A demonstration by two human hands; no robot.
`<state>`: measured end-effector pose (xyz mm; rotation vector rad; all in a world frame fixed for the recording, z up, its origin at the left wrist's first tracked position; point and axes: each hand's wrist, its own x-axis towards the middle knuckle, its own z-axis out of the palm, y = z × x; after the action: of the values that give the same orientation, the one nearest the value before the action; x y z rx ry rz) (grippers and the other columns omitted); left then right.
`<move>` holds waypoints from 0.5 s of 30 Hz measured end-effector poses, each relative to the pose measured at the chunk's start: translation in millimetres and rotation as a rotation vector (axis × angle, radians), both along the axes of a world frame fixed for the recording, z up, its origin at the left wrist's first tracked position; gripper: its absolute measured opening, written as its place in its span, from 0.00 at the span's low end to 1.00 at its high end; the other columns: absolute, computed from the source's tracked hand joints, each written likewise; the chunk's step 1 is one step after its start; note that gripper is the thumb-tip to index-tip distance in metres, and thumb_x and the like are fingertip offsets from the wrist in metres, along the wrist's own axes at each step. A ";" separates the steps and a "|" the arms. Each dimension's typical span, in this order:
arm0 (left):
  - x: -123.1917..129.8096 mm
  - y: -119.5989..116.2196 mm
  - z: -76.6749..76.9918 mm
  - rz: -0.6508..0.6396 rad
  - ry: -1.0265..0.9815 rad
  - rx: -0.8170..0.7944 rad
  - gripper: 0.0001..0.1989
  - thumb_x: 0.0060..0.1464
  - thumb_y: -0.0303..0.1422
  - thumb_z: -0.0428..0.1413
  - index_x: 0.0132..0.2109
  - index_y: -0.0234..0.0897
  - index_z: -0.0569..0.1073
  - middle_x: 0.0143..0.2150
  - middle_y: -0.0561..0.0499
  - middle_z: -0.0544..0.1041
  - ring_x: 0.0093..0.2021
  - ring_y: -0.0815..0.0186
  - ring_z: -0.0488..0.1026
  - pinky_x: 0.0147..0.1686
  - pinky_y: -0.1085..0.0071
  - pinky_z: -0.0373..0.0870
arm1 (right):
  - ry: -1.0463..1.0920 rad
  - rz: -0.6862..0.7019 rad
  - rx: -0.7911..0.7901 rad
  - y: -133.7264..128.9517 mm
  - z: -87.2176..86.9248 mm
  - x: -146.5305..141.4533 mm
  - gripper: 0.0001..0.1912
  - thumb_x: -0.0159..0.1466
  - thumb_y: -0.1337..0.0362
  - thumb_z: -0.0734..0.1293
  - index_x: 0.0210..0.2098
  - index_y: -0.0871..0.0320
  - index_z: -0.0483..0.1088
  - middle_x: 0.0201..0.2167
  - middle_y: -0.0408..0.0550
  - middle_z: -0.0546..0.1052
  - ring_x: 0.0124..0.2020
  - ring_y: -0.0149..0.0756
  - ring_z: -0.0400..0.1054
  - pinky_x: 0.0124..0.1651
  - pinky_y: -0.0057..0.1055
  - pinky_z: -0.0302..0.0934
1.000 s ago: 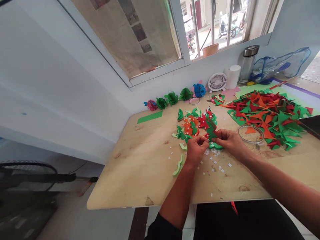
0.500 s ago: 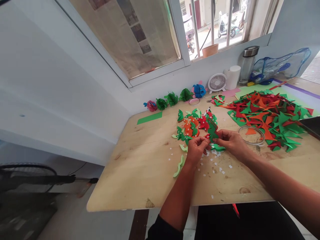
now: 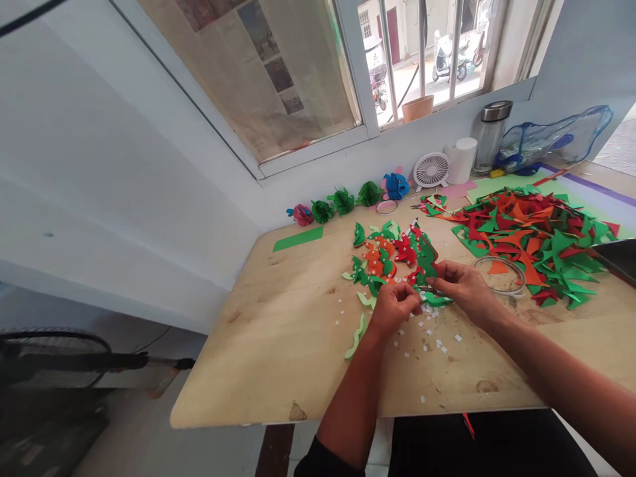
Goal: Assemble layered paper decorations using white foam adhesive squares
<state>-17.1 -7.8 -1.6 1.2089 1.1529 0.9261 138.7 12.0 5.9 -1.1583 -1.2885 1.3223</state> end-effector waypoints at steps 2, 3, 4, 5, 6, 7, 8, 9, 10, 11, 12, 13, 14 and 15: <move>-3.7 -3.3 4.3 -0.225 0.016 -0.011 0.10 0.42 0.34 0.59 0.21 0.33 0.69 0.17 0.54 0.70 0.18 0.75 0.62 0.21 0.77 0.57 | 0.022 -0.016 -0.013 0.4 0.2 0.4 0.19 0.44 0.51 0.73 0.21 0.58 0.64 0.15 0.36 0.61 0.18 0.25 0.52 0.21 0.26 0.47; -5.4 -4.7 6.1 -0.311 0.012 -0.006 0.08 0.42 0.34 0.60 0.24 0.33 0.72 0.20 0.53 0.71 0.20 0.74 0.64 0.23 0.76 0.58 | 0.037 -0.019 -0.018 0.5 0.2 0.5 0.19 0.44 0.51 0.73 0.22 0.58 0.64 0.15 0.36 0.61 0.19 0.25 0.53 0.21 0.26 0.48; -7.0 -5.6 7.5 -0.372 0.008 0.002 0.08 0.41 0.34 0.61 0.27 0.33 0.73 0.22 0.52 0.72 0.22 0.73 0.65 0.24 0.76 0.60 | 0.054 -0.023 -0.022 0.7 0.2 0.5 0.19 0.44 0.51 0.73 0.22 0.58 0.64 0.16 0.36 0.62 0.19 0.25 0.53 0.21 0.26 0.49; -8.5 -6.1 8.5 -0.410 0.002 0.010 0.08 0.42 0.34 0.61 0.30 0.34 0.75 0.24 0.52 0.72 0.24 0.72 0.66 0.26 0.76 0.61 | 0.069 -0.027 -0.027 0.7 0.3 0.6 0.19 0.44 0.51 0.73 0.22 0.58 0.64 0.16 0.36 0.62 0.19 0.25 0.53 0.21 0.26 0.49; -10.0 -6.3 9.1 -0.437 -0.004 0.012 0.10 0.43 0.35 0.60 0.33 0.34 0.76 0.25 0.51 0.73 0.25 0.72 0.67 0.27 0.76 0.62 | 0.081 -0.028 -0.032 0.7 0.5 0.6 0.19 0.44 0.51 0.73 0.22 0.58 0.64 0.16 0.36 0.62 0.19 0.25 0.54 0.21 0.25 0.49; -11.4 -6.2 9.5 -0.459 -0.006 0.003 0.11 0.44 0.36 0.59 0.35 0.34 0.76 0.26 0.51 0.73 0.26 0.71 0.67 0.27 0.75 0.62 | 0.090 -0.026 -0.039 0.6 0.8 0.5 0.20 0.44 0.51 0.73 0.22 0.58 0.64 0.16 0.36 0.62 0.19 0.25 0.54 0.21 0.25 0.49; -12.6 -5.8 9.7 -0.485 -0.004 -0.015 0.12 0.47 0.38 0.58 0.35 0.35 0.76 0.25 0.51 0.73 0.25 0.71 0.67 0.27 0.75 0.62 | 0.096 -0.021 -0.047 0.5 1.2 0.5 0.20 0.43 0.51 0.74 0.22 0.58 0.64 0.16 0.36 0.62 0.19 0.25 0.54 0.21 0.25 0.49; -13.8 -5.4 9.8 -0.521 0.003 -0.040 0.13 0.49 0.40 0.56 0.35 0.34 0.76 0.23 0.51 0.72 0.23 0.72 0.67 0.26 0.75 0.62 | 0.099 -0.016 -0.055 0.4 1.7 0.4 0.20 0.43 0.51 0.74 0.22 0.58 0.64 0.16 0.36 0.63 0.19 0.26 0.55 0.21 0.26 0.50; -14.7 -4.9 9.9 -0.564 0.014 -0.063 0.14 0.51 0.42 0.54 0.34 0.34 0.75 0.22 0.52 0.71 0.22 0.72 0.66 0.25 0.75 0.62 | 0.101 -0.014 -0.060 0.3 2.1 0.3 0.20 0.43 0.50 0.74 0.22 0.58 0.65 0.16 0.37 0.63 0.19 0.26 0.56 0.21 0.26 0.50; -15.4 -4.5 10.1 -0.609 0.025 -0.078 0.16 0.52 0.43 0.53 0.32 0.34 0.75 0.21 0.52 0.70 0.21 0.72 0.66 0.24 0.75 0.62 | 0.101 -0.013 -0.064 0.2 2.3 0.3 0.20 0.43 0.50 0.74 0.23 0.58 0.65 0.16 0.37 0.64 0.19 0.27 0.56 0.21 0.26 0.51; -15.9 -4.2 10.4 -0.648 0.031 -0.087 0.16 0.52 0.44 0.53 0.31 0.34 0.75 0.20 0.52 0.70 0.20 0.72 0.66 0.24 0.75 0.62 | 0.100 -0.011 -0.067 0.0 2.3 0.3 0.20 0.43 0.50 0.74 0.24 0.58 0.66 0.16 0.37 0.65 0.19 0.27 0.57 0.21 0.26 0.51; -16.1 -3.9 10.8 -0.674 0.027 -0.087 0.16 0.51 0.43 0.54 0.31 0.33 0.75 0.21 0.52 0.70 0.21 0.72 0.67 0.24 0.75 0.62 | 0.102 -0.009 -0.071 -0.1 2.1 0.4 0.20 0.43 0.50 0.74 0.24 0.58 0.67 0.16 0.37 0.65 0.19 0.27 0.57 0.21 0.26 0.51; -16.3 -3.8 11.2 -0.684 0.012 -0.077 0.15 0.49 0.42 0.57 0.32 0.33 0.75 0.23 0.51 0.72 0.23 0.72 0.68 0.26 0.75 0.63 | 0.107 -0.005 -0.074 -0.1 1.6 0.5 0.20 0.44 0.50 0.74 0.24 0.58 0.67 0.16 0.37 0.65 0.19 0.27 0.57 0.21 0.26 0.51; -16.5 -3.6 11.6 -0.678 -0.011 -0.063 0.14 0.47 0.41 0.59 0.34 0.33 0.75 0.25 0.51 0.73 0.25 0.72 0.69 0.27 0.75 0.64 | 0.117 0.004 -0.078 -0.2 1.0 0.7 0.20 0.44 0.51 0.74 0.24 0.58 0.67 0.16 0.37 0.64 0.18 0.26 0.56 0.21 0.26 0.50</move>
<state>-33.7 -11.4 10.0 1.4083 0.6738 0.3757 139.4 11.8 6.8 -1.1148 -1.1646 1.4324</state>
